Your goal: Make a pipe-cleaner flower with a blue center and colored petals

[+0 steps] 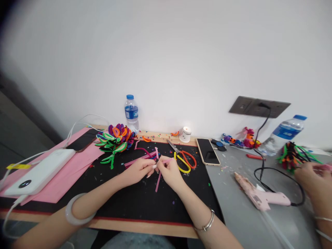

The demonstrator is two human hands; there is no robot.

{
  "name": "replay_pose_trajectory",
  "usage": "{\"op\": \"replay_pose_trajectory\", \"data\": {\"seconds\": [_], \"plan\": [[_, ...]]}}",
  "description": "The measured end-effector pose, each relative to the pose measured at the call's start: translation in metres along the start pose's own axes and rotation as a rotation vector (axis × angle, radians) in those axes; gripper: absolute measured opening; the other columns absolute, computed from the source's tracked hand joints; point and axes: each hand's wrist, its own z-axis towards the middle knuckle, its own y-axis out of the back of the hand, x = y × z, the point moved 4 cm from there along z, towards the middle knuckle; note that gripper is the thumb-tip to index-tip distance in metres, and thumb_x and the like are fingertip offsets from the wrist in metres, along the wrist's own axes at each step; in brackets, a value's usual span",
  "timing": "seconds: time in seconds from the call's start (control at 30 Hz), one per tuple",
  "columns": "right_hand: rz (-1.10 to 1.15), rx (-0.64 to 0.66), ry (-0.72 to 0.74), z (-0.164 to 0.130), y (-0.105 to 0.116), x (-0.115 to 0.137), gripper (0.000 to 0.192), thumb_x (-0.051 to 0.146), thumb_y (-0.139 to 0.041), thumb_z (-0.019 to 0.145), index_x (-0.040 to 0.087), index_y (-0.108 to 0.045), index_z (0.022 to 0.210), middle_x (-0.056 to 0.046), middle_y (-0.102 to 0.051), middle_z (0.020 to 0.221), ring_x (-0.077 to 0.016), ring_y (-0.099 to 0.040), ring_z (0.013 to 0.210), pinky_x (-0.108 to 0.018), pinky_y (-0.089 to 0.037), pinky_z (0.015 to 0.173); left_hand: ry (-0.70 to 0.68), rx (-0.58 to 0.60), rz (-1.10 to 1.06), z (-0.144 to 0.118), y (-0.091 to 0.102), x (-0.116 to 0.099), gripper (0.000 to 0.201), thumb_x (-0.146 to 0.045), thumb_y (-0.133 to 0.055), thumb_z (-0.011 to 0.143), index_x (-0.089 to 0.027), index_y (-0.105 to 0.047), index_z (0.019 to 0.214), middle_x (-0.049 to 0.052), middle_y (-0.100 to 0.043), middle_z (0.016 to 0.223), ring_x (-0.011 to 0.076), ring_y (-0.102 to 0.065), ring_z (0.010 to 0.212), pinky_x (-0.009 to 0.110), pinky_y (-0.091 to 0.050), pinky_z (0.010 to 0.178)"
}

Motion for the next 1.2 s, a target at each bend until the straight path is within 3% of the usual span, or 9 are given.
{"op": "replay_pose_trajectory", "data": {"seconds": [0.1, 0.17, 0.23, 0.4, 0.53, 0.67, 0.8, 1.03, 1.2], "plan": [[0.157, -0.003, -0.103, 0.002, -0.002, -0.011, 0.026, 0.020, -0.046, 0.076, 0.017, -0.043, 0.051, 0.007, -0.033, 0.044, -0.0060, -0.025, 0.040, -0.020, -0.019, 0.041, -0.107, -0.078, 0.215, 0.000, 0.001, -0.006, 0.032, -0.025, -0.035, 0.086, -0.016, -0.042, 0.056, -0.004, -0.041, 0.053, 0.0087, -0.038, 0.051, 0.023, -0.027, 0.055], [0.269, 0.052, -0.135, 0.003, -0.002, -0.017, 0.027, 0.027, -0.047, 0.079, 0.017, -0.043, 0.054, 0.007, -0.032, 0.045, -0.0054, -0.020, 0.039, -0.020, -0.015, 0.039, -0.090, -0.057, 0.170, -0.001, 0.001, -0.005, 0.031, -0.025, -0.035, 0.087, -0.015, -0.045, 0.058, -0.003, -0.043, 0.053, 0.0087, -0.039, 0.051, 0.023, -0.028, 0.054], [0.325, 0.092, -0.096, 0.004, 0.001, -0.018, 0.027, 0.033, -0.050, 0.079, 0.017, -0.044, 0.058, 0.007, -0.035, 0.047, -0.0056, -0.022, 0.040, -0.020, -0.016, 0.040, -0.023, -0.003, -0.005, -0.001, 0.001, 0.000, 0.029, -0.027, -0.035, 0.087, -0.015, -0.050, 0.066, -0.003, -0.046, 0.053, 0.0081, -0.038, 0.049, 0.022, -0.028, 0.052], [0.247, 0.008, 0.116, 0.007, 0.019, -0.006, 0.014, 0.028, -0.063, 0.072, 0.017, -0.055, 0.070, 0.000, -0.048, 0.074, -0.0088, -0.041, 0.057, -0.022, -0.033, 0.049, 0.078, 0.094, -0.520, -0.002, -0.001, 0.005, 0.027, -0.034, -0.043, 0.084, -0.011, -0.055, 0.078, -0.005, -0.041, 0.049, 0.0058, -0.033, 0.043, 0.020, -0.024, 0.046], [0.268, 0.006, 0.126, 0.006, 0.019, 0.000, 0.012, 0.025, -0.065, 0.070, 0.018, -0.057, 0.075, -0.003, -0.053, 0.086, -0.0124, -0.050, 0.070, -0.023, -0.039, 0.056, 0.182, 0.160, -0.781, -0.004, -0.004, 0.003, 0.025, -0.035, -0.050, 0.081, -0.011, -0.055, 0.075, -0.007, -0.037, 0.046, 0.0038, -0.024, 0.040, 0.020, -0.021, 0.044], [0.281, 0.076, 0.044, 0.004, 0.014, 0.003, 0.016, 0.027, -0.065, 0.071, 0.019, -0.059, 0.082, -0.005, -0.058, 0.087, -0.0100, -0.047, 0.057, -0.022, -0.036, 0.047, 0.260, 0.261, -0.909, -0.007, -0.009, 0.002, 0.021, -0.031, -0.052, 0.081, -0.011, -0.054, 0.074, -0.008, -0.033, 0.043, 0.0039, -0.022, 0.039, 0.021, -0.019, 0.044], [0.221, 0.125, 0.049, 0.003, 0.013, 0.004, 0.012, 0.028, -0.065, 0.070, 0.016, -0.062, 0.074, -0.003, -0.058, 0.076, -0.0116, -0.049, 0.060, -0.024, -0.038, 0.053, 0.318, 0.328, -0.958, -0.010, -0.011, 0.003, 0.020, -0.030, -0.054, 0.080, -0.011, -0.054, 0.073, -0.008, -0.031, 0.042, 0.0037, -0.021, 0.039, 0.020, -0.017, 0.043], [0.151, 0.167, 0.002, 0.005, 0.010, -0.009, 0.017, 0.031, -0.061, 0.073, 0.015, -0.055, 0.070, 0.002, -0.050, 0.062, -0.0090, -0.043, 0.055, -0.022, -0.035, 0.053, 0.355, 0.305, -0.954, -0.008, -0.010, 0.006, 0.019, -0.027, -0.056, 0.078, -0.009, -0.056, 0.072, -0.008, -0.033, 0.042, 0.0030, -0.020, 0.039, 0.020, -0.014, 0.041], [0.007, 0.218, 0.046, 0.005, 0.009, -0.002, 0.021, 0.033, -0.054, 0.078, 0.015, -0.051, 0.067, 0.003, -0.047, 0.061, -0.0093, -0.041, 0.057, -0.021, -0.033, 0.054, 0.370, 0.283, -0.871, -0.008, -0.008, 0.009, 0.023, -0.031, -0.059, 0.075, -0.008, -0.058, 0.072, -0.007, -0.037, 0.043, 0.0028, -0.022, 0.038, 0.020, -0.016, 0.042]]}}
